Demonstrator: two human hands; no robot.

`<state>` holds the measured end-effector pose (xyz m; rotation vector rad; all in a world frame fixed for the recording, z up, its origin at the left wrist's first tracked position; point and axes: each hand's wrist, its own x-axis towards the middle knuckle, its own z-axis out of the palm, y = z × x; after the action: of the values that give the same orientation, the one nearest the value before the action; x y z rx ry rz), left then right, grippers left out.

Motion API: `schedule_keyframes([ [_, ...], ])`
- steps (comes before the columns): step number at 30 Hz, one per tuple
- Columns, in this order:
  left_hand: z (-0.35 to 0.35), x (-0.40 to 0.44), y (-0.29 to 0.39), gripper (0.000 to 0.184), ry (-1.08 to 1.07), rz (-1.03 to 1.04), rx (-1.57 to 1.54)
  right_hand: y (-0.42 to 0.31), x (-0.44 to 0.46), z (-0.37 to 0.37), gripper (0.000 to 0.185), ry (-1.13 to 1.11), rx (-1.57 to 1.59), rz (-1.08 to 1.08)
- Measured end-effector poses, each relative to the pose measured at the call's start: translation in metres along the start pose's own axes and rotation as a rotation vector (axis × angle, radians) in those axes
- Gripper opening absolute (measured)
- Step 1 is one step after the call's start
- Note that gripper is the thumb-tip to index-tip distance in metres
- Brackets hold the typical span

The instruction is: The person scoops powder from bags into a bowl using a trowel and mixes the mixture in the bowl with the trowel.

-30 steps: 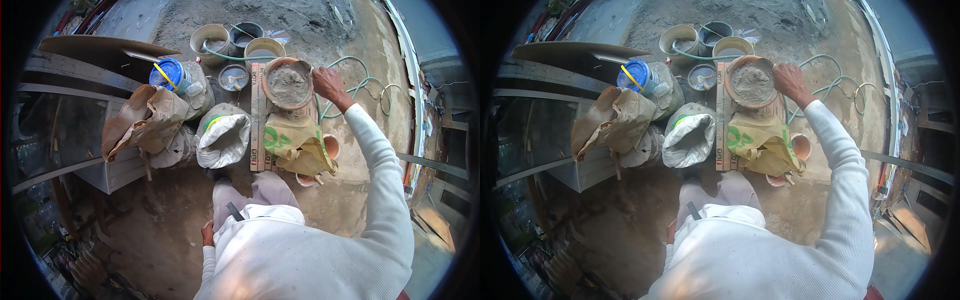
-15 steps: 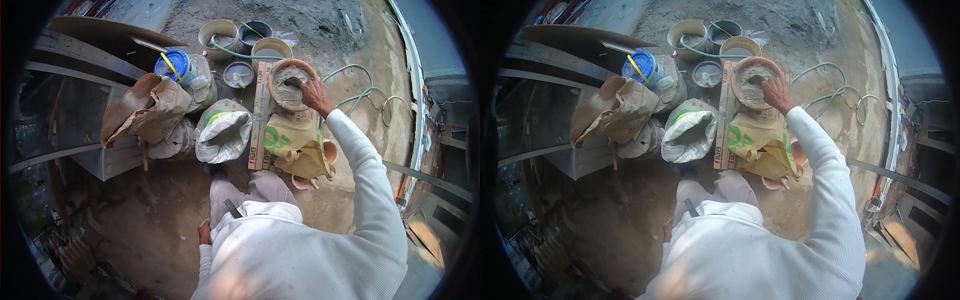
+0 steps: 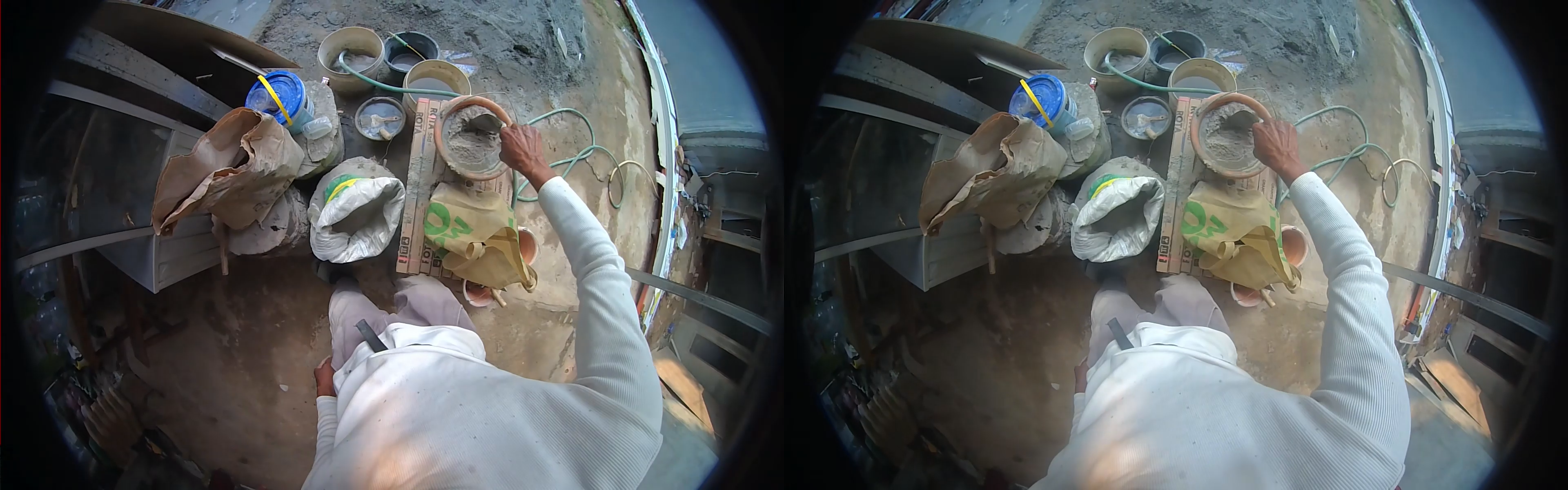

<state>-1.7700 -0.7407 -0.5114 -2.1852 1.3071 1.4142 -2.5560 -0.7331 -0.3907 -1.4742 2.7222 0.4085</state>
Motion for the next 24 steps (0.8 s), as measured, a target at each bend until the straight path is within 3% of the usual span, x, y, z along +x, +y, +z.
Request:
schedule_keyframes([
  [4, -0.004, 0.005, 0.007, 0.04, -0.019, -0.037, 0.011, -0.001, -0.011, -0.031, 0.01, 0.002, -0.073, -0.019],
  [7, -0.004, 0.019, -0.001, 0.041, -0.054, -0.046, 0.045, -0.008, -0.017, -0.036, 0.012, -0.148, -0.002, -0.041],
  [12, -0.002, 0.035, -0.013, 0.041, -0.072, 0.071, 0.048, -0.015, -0.002, 0.045, 0.013, -0.226, 0.008, -0.146],
  [15, -0.009, 0.012, 0.006, 0.041, -0.02, 0.016, -0.046, -0.023, 0.01, 0.095, 0.025, -0.218, -0.011, -0.196],
  [18, -0.015, -0.012, 0.015, 0.041, 0.036, -0.103, -0.077, -0.024, -0.001, 0.063, 0.025, -0.227, 0.036, -0.204],
  [20, -0.016, -0.011, 0.01, 0.04, 0.017, -0.129, -0.063, -0.014, -0.003, 0.062, 0.016, -0.258, -0.009, -0.262],
  [24, -0.016, -0.005, -0.013, 0.039, -0.047, -0.098, -0.048, 0.007, -0.013, 0.026, 0.007, -0.244, -0.063, -0.311],
])
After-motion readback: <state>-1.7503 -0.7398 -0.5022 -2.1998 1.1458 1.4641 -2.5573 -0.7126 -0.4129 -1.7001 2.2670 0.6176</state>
